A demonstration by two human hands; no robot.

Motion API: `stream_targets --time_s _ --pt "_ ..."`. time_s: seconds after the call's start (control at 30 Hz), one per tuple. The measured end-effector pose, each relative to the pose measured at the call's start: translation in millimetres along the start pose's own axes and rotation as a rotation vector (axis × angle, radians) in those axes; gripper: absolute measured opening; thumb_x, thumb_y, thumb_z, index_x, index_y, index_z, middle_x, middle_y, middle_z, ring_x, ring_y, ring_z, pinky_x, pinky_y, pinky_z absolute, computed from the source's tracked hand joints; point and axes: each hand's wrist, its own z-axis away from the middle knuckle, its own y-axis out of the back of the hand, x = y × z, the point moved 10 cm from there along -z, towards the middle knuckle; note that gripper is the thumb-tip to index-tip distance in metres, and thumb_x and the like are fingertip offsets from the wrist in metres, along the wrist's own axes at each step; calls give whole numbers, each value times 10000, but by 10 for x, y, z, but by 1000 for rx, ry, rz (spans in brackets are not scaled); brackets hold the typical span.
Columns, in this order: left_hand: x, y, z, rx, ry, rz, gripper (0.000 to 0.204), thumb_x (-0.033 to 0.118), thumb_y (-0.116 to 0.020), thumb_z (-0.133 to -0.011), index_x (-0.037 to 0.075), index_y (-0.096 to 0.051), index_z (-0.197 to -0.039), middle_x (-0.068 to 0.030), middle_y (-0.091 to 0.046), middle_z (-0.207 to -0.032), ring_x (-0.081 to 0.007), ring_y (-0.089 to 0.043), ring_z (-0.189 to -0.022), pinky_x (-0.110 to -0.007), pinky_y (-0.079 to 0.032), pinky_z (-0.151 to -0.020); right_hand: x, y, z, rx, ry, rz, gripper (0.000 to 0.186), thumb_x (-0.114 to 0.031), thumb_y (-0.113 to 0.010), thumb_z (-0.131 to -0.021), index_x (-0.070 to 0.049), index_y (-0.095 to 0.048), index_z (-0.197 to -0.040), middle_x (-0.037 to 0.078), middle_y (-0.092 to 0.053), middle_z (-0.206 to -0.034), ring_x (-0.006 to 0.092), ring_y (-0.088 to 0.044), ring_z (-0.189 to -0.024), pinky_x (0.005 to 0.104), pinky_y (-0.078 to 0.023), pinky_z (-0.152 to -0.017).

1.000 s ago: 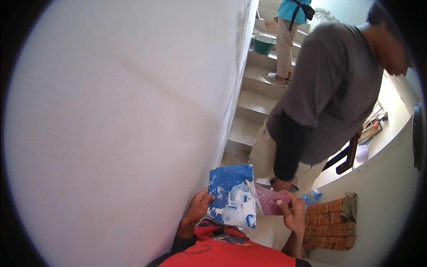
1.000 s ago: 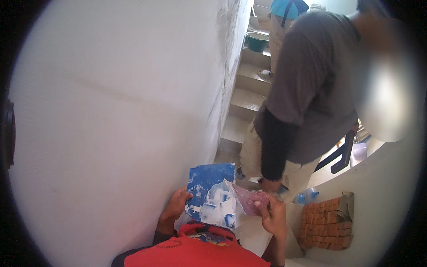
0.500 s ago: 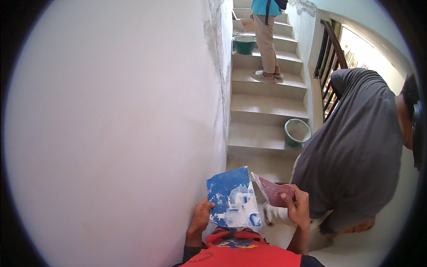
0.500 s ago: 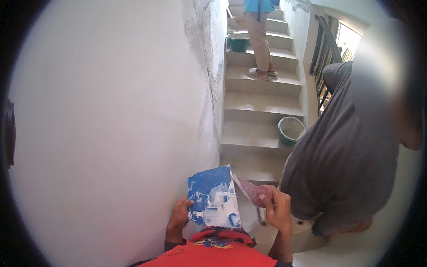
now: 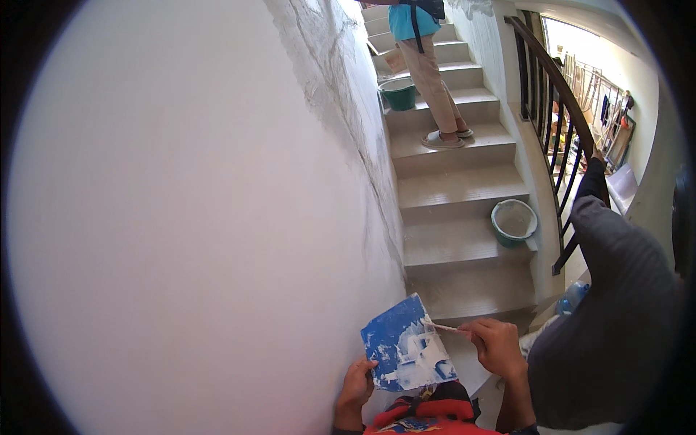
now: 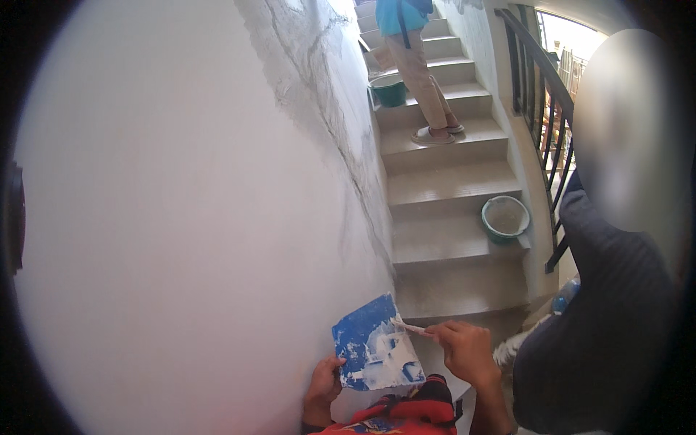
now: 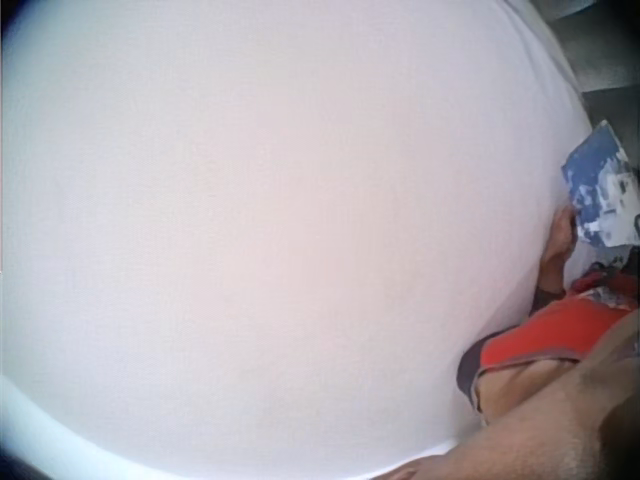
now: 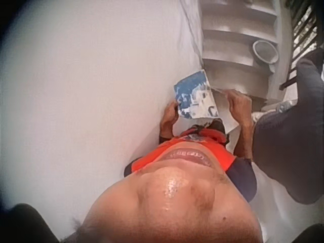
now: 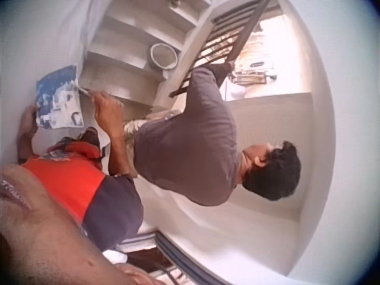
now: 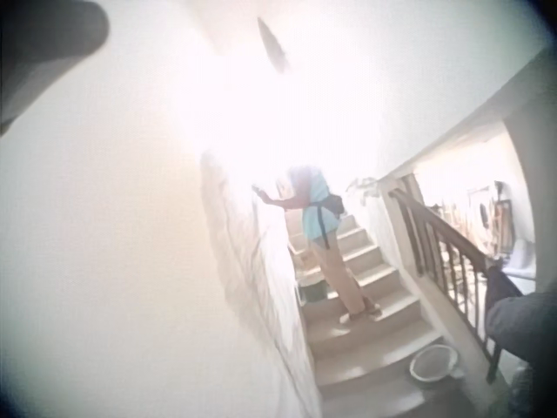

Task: The person applies white plaster to a wall using a trowel and a hawk. They repeatedly scoop plaster from a bucket and spread it onto the wall surface, smoothing it out with the trowel. The task involves standing on a staircase and working on a vertical surface.

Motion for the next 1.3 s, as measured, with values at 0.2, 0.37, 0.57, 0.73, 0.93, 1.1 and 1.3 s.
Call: stream_targets --time_s 0.2,0.37,0.57,0.73,0.93,1.1,1.3 --pt "70 -70 6 -59 -48 -144 302 53 -431 -864 -77 -490 -1130 -122 -596 -1037 -174 -585 -933 -287 -468 -837 -57 -45 225 42 -43 61 196 -56 -604 -727 -157 -659 -886 38 -642 -807 262 -618 -731 376 -476 -609" --pt "199 -190 32 -149 -69 -188 326 79 -438 -881 -65 -477 -1172 -108 -585 -1073 -170 -567 -969 -290 -446 -870 -204 -36 451 107 -46 84 170 -69 -609 -725 -142 -652 -873 49 -636 -788 263 -619 -727 388 -476 -611" --pt "168 -147 -130 -235 -127 -337 312 148 -463 -903 -18 -514 -1163 -77 -603 -1032 -165 -597 -912 -320 -502 -805 -349 -228 566 64 -64 320 218 -92 -528 -772 -144 -598 -972 95 -602 -839 314 -597 -761 441 -455 -630" --pt "219 -306 -32 -260 -102 -258 283 128 -439 -907 -32 -511 -1130 -77 -616 -961 -136 -615 -807 -284 -526 -700 -443 -244 544 83 -72 344 229 -37 -510 -732 -94 -559 -948 106 -582 -803 323 -589 -753 446 -453 -598" --pt "349 -461 57 -279 -133 -306 287 96 -429 -907 -35 -486 -1156 -70 -617 -951 -110 -614 -763 -254 -528 -657 -520 -209 644 122 -120 298 236 -19 -542 -710 -73 -552 -939 107 -586 -778 324 -594 -745 437 -455 -609" --pt "420 -527 109 -272 -130 -385 269 85 -423 -912 -34 -488 -1144 -66 -619 -924 -100 -611 -731 -245 -527 -649 -566 -224 661 63 -153 274 200 -19 -534 -735 -54 -544 -931 113 -596 -799 337 -592 -737 436 -454 -612" --pt "507 -578 148 -257 -197 -478 256 81 -421 -918 -35 -483 -1137 -74 -615 -920 -103 -612 -741 -243 -528 -656 -622 -303 662 11 -225 222 166 -33 -538 -744 -52 -534 -909 130 -605 -802 357 -585 -712 442 -448 -607"
